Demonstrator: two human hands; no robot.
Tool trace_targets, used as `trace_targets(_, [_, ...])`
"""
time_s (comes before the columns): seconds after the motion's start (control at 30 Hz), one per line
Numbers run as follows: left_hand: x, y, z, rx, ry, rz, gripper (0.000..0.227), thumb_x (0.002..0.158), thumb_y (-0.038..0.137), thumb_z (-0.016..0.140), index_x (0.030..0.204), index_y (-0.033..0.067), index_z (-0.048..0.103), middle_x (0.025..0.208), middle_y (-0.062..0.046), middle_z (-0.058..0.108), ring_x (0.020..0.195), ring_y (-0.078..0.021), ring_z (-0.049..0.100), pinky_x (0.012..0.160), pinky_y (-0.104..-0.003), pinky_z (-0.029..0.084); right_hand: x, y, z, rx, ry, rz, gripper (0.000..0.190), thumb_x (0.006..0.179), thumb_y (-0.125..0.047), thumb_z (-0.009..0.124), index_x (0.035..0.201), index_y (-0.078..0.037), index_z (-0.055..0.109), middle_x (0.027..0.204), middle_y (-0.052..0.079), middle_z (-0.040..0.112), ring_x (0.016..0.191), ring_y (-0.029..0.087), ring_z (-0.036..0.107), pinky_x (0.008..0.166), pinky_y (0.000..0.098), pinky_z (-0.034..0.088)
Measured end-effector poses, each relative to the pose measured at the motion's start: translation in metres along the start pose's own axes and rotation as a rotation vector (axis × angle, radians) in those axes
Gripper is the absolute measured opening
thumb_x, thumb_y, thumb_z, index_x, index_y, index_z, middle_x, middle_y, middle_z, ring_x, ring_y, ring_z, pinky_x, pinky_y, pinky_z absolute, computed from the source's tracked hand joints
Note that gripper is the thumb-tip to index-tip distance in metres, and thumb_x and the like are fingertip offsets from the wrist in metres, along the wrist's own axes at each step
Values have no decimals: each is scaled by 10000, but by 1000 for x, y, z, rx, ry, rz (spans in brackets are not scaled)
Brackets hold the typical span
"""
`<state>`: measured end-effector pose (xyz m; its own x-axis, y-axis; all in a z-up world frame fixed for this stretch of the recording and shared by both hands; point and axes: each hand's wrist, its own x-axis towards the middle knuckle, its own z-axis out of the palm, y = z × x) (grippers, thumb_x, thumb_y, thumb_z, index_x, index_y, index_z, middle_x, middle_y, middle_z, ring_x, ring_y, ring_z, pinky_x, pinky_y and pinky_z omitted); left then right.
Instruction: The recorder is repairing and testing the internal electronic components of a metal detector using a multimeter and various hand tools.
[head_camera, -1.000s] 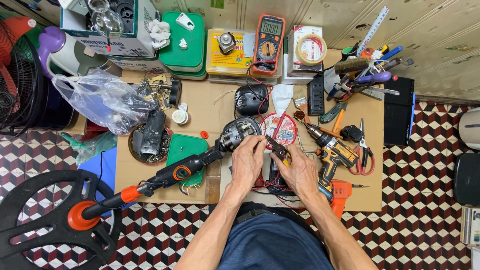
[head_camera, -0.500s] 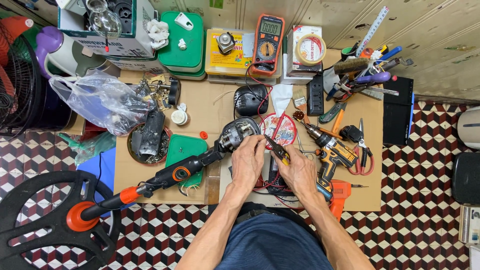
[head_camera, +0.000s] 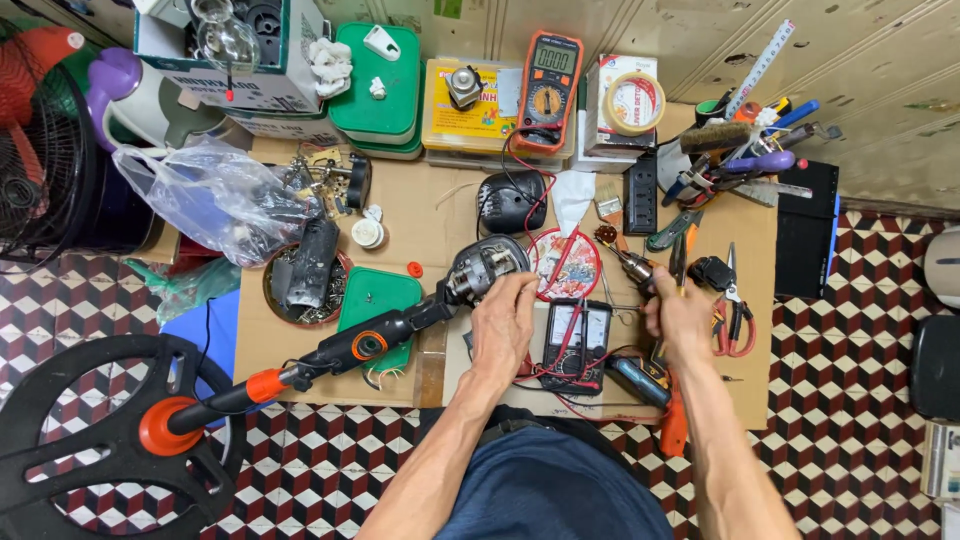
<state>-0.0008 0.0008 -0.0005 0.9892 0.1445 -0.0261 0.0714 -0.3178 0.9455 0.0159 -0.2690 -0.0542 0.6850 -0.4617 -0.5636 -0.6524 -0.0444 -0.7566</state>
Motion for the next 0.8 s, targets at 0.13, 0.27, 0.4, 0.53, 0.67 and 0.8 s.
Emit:
trace_targets(0.13, [4, 5, 2, 19, -29, 0, 148, 985, 135, 631, 1092, 59, 700, 1017, -140, 719, 887, -325, 718, 760, -384, 556, 7, -15, -26, -648, 39, 19, 500, 944, -491, 728, 1064, -6, 722, 735, 112, 657, 659, 215, 633, 625, 383, 508])
trace_targets(0.27, [3, 8, -6, 51, -51, 5, 182, 979, 142, 645, 1133, 74, 714, 1044, -149, 729, 896, -337, 724, 760, -377, 561, 6, -1, -26, -949, 183, -186, 709, 829, -505, 818, 1301, -27, 592, 1004, 178, 643, 976, 353, 642, 814, 498, 509])
trace_targets(0.4, [2, 12, -22, 21, -113, 8, 237, 983, 151, 649, 1201, 99, 725, 1088, -143, 758, 898, -291, 761, 765, -338, 578, 5, 23, -27, -1135, 379, -789, 763, 683, -385, 852, 1261, 55, 616, 1105, 241, 656, 1030, 395, 626, 847, 533, 488])
trace_targets(0.53, [-1, 27, -47, -75, -130, -43, 264, 1000, 167, 629, 1243, 103, 713, 1074, -109, 789, 910, -199, 782, 778, -294, 593, -29, 25, 1, -757, 184, -653, 442, 987, -332, 688, 1264, 10, 658, 1089, 208, 677, 1015, 344, 660, 898, 463, 513])
trace_targets(0.67, [-22, 34, -77, -214, 27, -117, 292, 1040, 192, 576, 1272, 59, 693, 1059, -78, 799, 865, -106, 729, 776, -255, 585, -38, 36, 46, -888, -65, -402, 450, 923, -439, 706, 1064, -12, 712, 949, 230, 740, 906, 401, 706, 838, 487, 538])
trace_targets(0.8, [-71, -5, -100, -286, 305, -263, 318, 1072, 249, 535, 1183, 8, 711, 991, -77, 785, 774, -81, 662, 715, -241, 564, -23, 61, 72, -1038, -44, -475, 538, 811, -447, 805, 1028, 26, 665, 926, 260, 732, 897, 443, 689, 829, 530, 519])
